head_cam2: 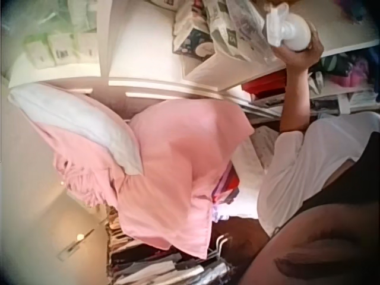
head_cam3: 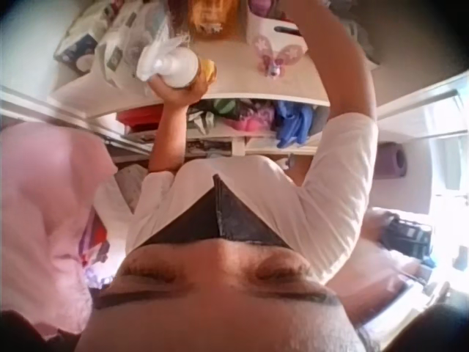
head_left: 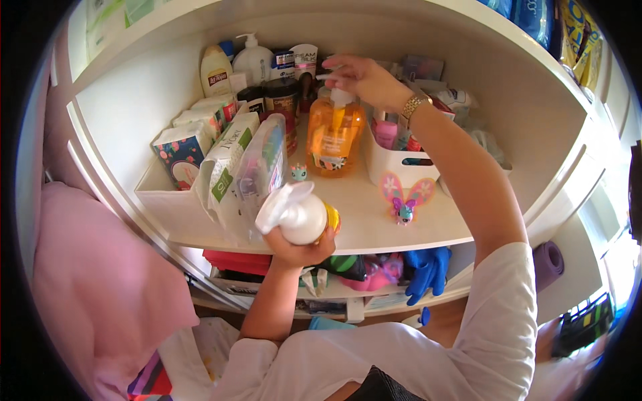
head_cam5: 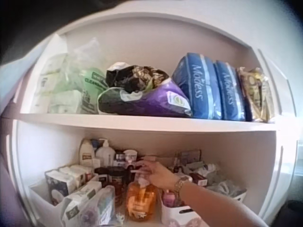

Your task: The person wipes down shelves and the surfaces of various toiletry items and cleaning supplies with a cloth, then rearranges the items on the shelves and inside white bins.

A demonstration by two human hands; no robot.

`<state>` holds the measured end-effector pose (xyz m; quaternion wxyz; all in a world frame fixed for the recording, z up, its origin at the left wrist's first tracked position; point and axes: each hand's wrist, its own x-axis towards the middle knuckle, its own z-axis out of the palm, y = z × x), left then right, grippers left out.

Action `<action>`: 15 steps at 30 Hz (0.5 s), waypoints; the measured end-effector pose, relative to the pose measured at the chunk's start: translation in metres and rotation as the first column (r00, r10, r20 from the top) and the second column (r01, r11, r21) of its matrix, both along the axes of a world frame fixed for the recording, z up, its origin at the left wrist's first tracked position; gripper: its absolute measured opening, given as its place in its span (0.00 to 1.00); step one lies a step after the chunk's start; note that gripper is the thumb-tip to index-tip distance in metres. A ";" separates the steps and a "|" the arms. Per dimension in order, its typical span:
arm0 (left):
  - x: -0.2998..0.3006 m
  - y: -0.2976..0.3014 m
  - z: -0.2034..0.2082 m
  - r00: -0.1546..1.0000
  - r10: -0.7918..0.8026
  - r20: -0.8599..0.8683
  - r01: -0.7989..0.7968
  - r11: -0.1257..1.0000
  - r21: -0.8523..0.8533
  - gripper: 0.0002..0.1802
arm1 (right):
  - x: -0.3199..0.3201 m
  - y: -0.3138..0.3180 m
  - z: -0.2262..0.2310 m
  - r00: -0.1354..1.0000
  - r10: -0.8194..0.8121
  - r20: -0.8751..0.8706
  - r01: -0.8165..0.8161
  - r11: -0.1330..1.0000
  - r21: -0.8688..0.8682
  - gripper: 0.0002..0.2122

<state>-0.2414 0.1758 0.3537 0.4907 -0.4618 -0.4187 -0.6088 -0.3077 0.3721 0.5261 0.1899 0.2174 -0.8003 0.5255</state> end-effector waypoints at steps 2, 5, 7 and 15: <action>0.002 -0.003 -0.001 0.999 -0.034 0.014 0.035 0.999 -0.029 0.40 | -0.012 0.009 0.003 0.998 -0.053 -0.024 0.058 0.914 0.403 0.12; -0.006 -0.010 -0.008 0.998 -0.026 0.050 0.031 0.995 -0.092 0.43 | -0.030 0.012 0.011 0.994 -0.001 -0.105 0.063 0.809 0.584 0.12; -0.012 -0.012 -0.013 1.000 0.022 0.014 -0.022 1.000 0.009 0.48 | -0.033 0.006 0.008 0.988 -0.050 -0.145 0.132 0.765 0.630 0.12; -0.008 -0.017 -0.012 0.993 0.041 0.114 -0.043 0.999 0.020 0.54 | -0.042 0.022 0.011 0.986 -0.018 -0.168 0.136 0.675 0.725 0.13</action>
